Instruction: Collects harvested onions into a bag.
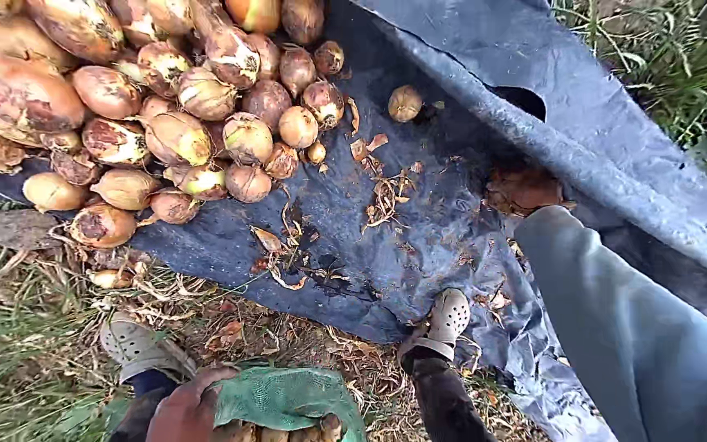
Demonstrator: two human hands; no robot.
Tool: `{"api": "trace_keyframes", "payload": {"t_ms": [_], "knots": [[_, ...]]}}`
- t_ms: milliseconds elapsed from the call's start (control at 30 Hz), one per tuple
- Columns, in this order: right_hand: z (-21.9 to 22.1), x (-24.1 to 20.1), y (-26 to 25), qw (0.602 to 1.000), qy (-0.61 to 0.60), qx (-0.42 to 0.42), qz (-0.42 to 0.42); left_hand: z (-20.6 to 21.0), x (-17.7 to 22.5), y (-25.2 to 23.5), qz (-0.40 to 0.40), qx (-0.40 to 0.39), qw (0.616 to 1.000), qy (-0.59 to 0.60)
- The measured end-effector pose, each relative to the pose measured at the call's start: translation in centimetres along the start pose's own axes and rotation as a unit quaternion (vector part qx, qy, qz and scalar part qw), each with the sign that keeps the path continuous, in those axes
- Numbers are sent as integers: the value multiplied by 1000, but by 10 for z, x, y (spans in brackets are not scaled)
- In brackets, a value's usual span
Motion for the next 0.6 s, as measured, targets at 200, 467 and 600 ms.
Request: {"api": "trace_keyframes", "payload": {"t_ms": [200,467,600], "knots": [[119,11,200,878,-361,-229,-217,7,-10,0,2,-28,1000,13],[48,-149,136,946,-26,3,-324,-11,-17,4,-36,3,998,47],[21,-213,28,965,-19,34,-259,-22,-24,10,-63,-39,997,31]]}}
Point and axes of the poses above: each hand's wrist, its own y-axis away from the middle knuckle, its own z-axis out of the palm, x = y × z, the point moved 2 cm from there along -y, towards the middle knuckle, and after that the axes turned 3 degrees about x, right-handed, at the moved point
